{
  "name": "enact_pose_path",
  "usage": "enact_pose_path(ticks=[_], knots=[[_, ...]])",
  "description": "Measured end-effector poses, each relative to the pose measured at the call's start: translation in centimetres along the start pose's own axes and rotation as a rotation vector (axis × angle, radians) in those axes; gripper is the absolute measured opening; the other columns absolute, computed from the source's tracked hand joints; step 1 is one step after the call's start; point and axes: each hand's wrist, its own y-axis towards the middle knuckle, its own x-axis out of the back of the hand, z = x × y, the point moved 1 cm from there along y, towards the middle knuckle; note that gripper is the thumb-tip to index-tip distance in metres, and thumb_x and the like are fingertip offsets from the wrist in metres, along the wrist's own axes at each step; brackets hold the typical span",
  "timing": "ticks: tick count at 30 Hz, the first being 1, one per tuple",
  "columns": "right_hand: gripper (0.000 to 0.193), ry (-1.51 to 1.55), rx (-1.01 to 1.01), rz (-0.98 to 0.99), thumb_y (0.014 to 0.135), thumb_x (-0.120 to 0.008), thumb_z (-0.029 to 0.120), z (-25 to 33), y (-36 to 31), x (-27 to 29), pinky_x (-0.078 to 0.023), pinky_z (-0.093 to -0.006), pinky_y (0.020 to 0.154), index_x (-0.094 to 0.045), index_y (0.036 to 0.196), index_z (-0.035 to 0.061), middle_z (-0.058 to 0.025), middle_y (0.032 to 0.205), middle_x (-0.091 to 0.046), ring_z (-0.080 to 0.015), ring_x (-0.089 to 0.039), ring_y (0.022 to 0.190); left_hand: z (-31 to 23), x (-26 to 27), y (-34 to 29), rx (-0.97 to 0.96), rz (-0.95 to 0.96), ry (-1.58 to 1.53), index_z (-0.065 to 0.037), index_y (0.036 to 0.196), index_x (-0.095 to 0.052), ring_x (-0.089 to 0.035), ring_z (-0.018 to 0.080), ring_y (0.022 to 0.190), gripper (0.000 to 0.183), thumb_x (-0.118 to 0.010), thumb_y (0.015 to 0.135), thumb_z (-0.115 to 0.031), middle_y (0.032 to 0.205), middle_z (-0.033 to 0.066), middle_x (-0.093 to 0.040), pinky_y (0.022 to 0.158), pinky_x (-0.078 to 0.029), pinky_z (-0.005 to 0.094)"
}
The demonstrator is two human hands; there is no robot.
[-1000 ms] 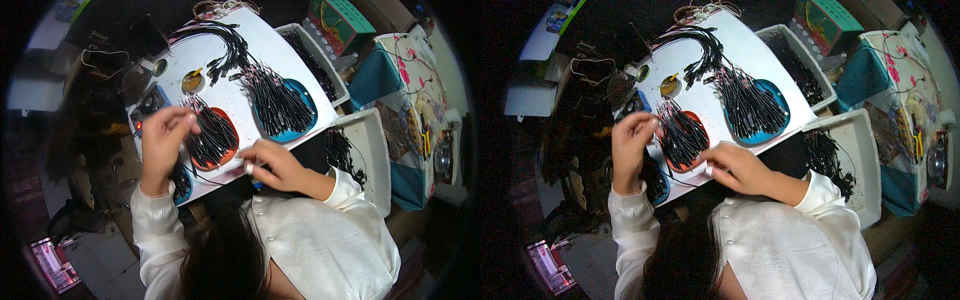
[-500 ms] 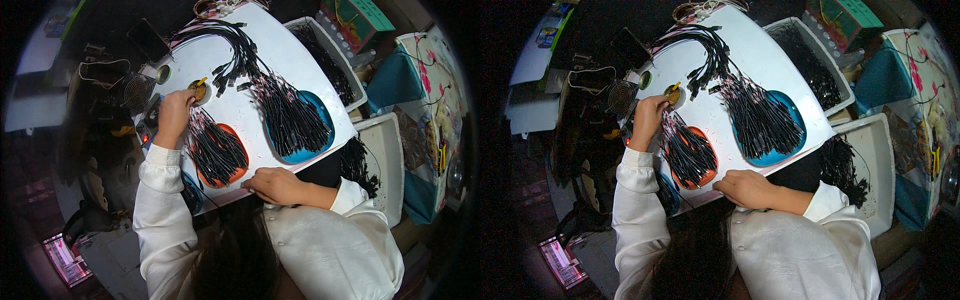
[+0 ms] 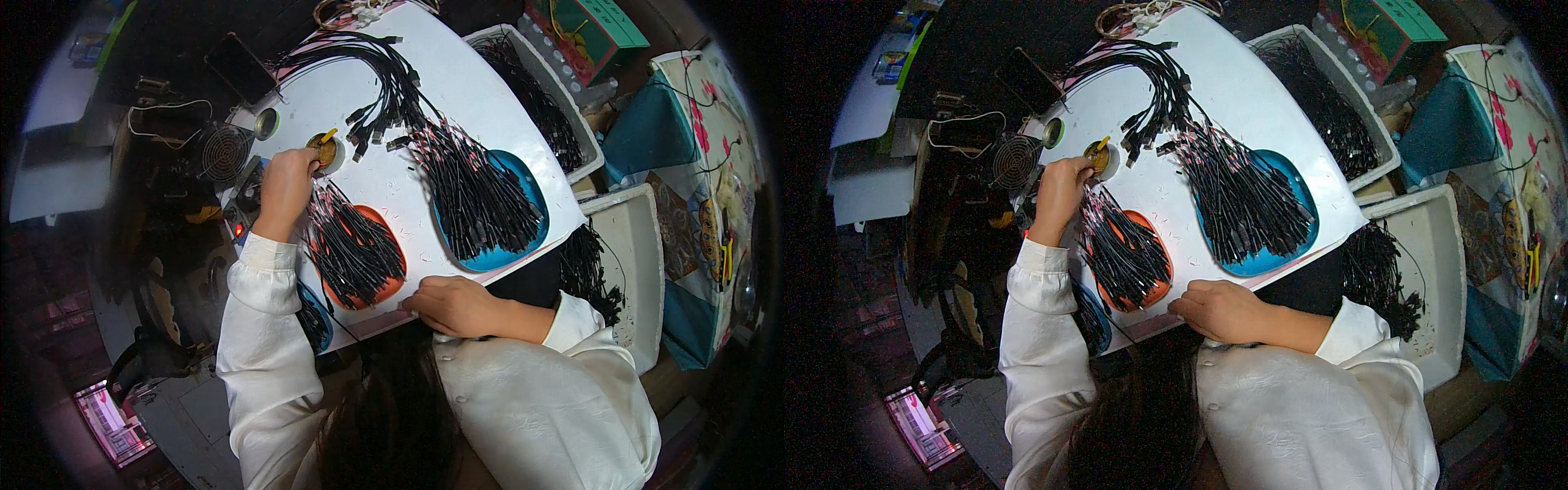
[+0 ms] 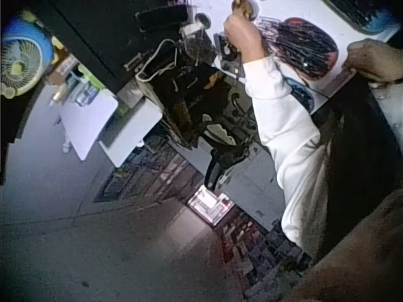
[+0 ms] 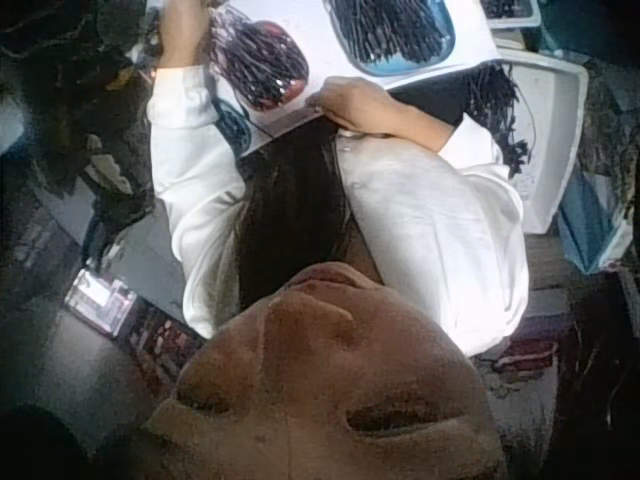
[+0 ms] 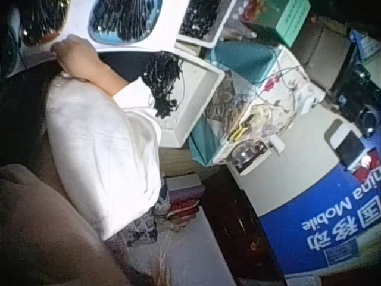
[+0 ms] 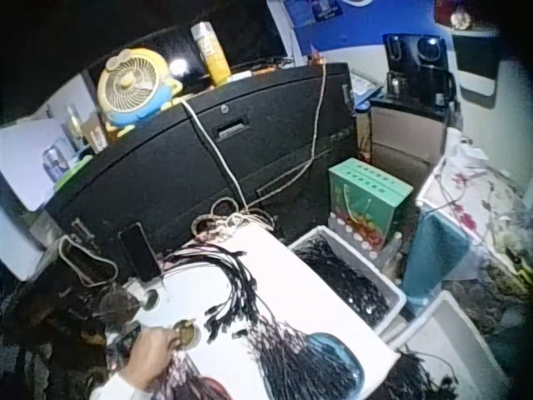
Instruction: The person repeatedly picks black wires from trays, attaches small white connectors to the wire ends, and places the finished units into a white bin. The process is continuous and repetitive throughout the clip.
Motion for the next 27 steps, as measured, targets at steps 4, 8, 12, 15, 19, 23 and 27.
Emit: enact_pose_path(ticks=[4, 8, 12, 15, 19, 23, 27], knots=[[0.024, -0.013, 0.005, 0.011, 0.079, -0.063, 0.009, 0.0, -0.1, 0.1, -0.049, -0.0363, 0.068, -0.061, 0.101, 0.0028, -0.0102, 0.081, -0.056, -0.0264, -0.058, 0.08, 0.0, -0.2, 0.0, -0.015, -0.015, -0.007, -0.001, 0.091, -0.07, -0.062, 0.039, 0.073, 0.014, -0.066, 0.079, -0.006, 0.079, 0.0222, -0.064, 0.067, -0.048, 0.0425], [0.023, -0.004, -0.008, 0.009, 0.078, -0.063, 0.009, 0.0, 0.0, 0.0, -0.049, -0.0366, 0.068, -0.061, 0.101, 0.0027, -0.0106, 0.08, -0.056, -0.0269, -0.058, 0.081, 0.0, 0.2, -0.4, 0.001, -0.044, -0.072, -0.001, 0.091, -0.07, -0.063, 0.0383, 0.073, 0.014, -0.065, 0.079, -0.004, 0.08, 0.0217, -0.064, 0.066, -0.049, 0.0407], [0.021, -0.024, 0.015, -0.037, 0.079, -0.063, 0.007, 0.2, 0.0, -0.2, -0.049, -0.0379, 0.067, -0.061, 0.099, 0.0025, -0.0107, 0.079, -0.058, -0.0273, -0.058, 0.078, 0.8, 1.7, -1.5, 0.0, -0.116, -0.114, 0.001, 0.092, -0.069, -0.065, 0.0347, 0.07, 0.014, -0.066, 0.079, -0.004, 0.08, 0.0197, -0.066, 0.065, -0.049, 0.0367], [0.02, -0.081, -0.01, -0.027, 0.079, -0.063, 0.007, 0.3, 0.0, -0.3, -0.05, -0.0377, 0.067, -0.061, 0.098, 0.0027, -0.0107, 0.079, -0.058, -0.0275, -0.059, 0.078, 2.0, 3.1, -3.3, 0.009, -0.172, -0.137, 0.002, 0.091, -0.068, -0.065, 0.0294, 0.065, 0.011, -0.065, 0.082, -0.005, 0.079, 0.0172, -0.067, 0.063, -0.049, 0.0341], [0.018, -0.1, -0.022, -0.037, 0.079, -0.063, 0.007, 0.7, 0.1, -0.3, -0.05, -0.0369, 0.066, -0.062, 0.097, 0.005, -0.0094, 0.079, -0.059, -0.0265, -0.06, 0.077, 4.3, 4.7, -6.0, 0.177, -0.167, -0.195, 0.005, 0.09, -0.064, -0.062, 0.0207, 0.06, 0.01, -0.061, 0.085, -0.004, 0.07, 0.0134, -0.064, 0.059, -0.047, 0.0315], [0.017, -0.145, -0.037, -0.034, 0.079, -0.064, 0.008, 1.0, 0.3, -0.4, -0.05, -0.0363, 0.066, -0.063, 0.096, 0.0055, -0.0085, 0.079, -0.06, -0.0259, -0.06, 0.077, 6.7, 5.1, -8.0, 0.351, -0.187, -0.204, 0.004, 0.086, -0.064, -0.064, 0.0302, 0.064, 0.01, -0.06, 0.084, -0.005, 0.069, 0.0176, -0.063, 0.06, -0.047, 0.0366], [0.017, -0.164, -0.05, -0.046, 0.078, -0.066, 0.007, 1.2, 0.4, -0.5, -0.051, -0.0356, 0.066, -0.063, 0.095, 0.0062, -0.0079, 0.079, -0.06, -0.0255, -0.06, 0.076, 8.6, 4.3, -8.3, 0.328, -0.183, -0.129, 0.004, 0.087, -0.063, -0.062, 0.0269, 0.058, 0.009, -0.062, 0.084, -0.005, 0.068, 0.0158, -0.063, 0.056, -0.046, 0.0356]])
